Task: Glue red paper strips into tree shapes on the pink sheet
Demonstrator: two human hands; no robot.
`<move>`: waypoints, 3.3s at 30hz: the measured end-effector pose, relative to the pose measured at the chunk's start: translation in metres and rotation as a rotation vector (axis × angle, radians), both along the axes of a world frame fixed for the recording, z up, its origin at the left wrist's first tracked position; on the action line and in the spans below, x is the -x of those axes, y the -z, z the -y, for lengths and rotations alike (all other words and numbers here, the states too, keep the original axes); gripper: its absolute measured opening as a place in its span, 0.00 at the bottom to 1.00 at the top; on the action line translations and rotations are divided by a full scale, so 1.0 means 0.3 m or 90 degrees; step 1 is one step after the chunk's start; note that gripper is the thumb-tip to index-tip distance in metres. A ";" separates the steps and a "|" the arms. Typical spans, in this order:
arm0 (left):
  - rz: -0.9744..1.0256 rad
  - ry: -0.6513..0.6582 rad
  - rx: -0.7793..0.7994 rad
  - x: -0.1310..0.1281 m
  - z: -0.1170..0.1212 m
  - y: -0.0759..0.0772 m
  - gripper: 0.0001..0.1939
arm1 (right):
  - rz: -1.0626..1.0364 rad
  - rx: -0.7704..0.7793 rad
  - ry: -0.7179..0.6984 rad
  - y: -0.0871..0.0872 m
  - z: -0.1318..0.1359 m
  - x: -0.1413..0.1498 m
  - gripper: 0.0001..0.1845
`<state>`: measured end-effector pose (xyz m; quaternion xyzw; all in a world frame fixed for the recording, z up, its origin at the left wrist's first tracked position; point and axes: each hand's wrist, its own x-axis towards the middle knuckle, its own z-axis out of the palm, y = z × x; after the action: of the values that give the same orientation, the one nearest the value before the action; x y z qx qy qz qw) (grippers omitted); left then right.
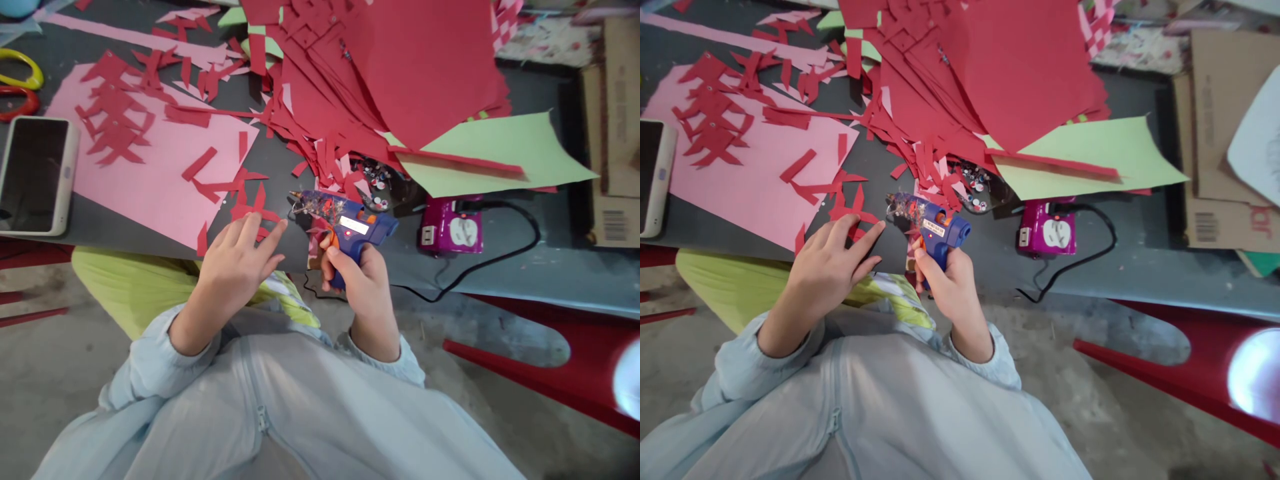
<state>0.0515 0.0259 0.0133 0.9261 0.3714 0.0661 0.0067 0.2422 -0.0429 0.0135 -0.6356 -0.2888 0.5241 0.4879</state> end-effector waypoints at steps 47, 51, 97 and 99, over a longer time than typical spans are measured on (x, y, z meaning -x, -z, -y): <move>0.091 0.072 -0.026 0.063 0.038 -0.006 0.17 | 0.001 -0.011 -0.011 0.009 0.004 -0.009 0.15; 0.091 -0.053 -0.068 0.053 0.038 -0.006 0.18 | -0.005 -0.020 -0.014 0.016 0.007 -0.013 0.15; 0.045 0.033 -0.028 0.022 -0.012 -0.018 0.15 | -0.007 -0.035 -0.034 0.026 0.018 -0.025 0.10; 0.027 0.036 -0.066 0.017 -0.012 -0.011 0.15 | -0.004 -0.034 -0.035 0.024 0.017 -0.024 0.10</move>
<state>0.0465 0.0293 0.0166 0.9338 0.3406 0.1049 -0.0315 0.2495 -0.0481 0.0062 -0.6124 -0.3185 0.5314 0.4911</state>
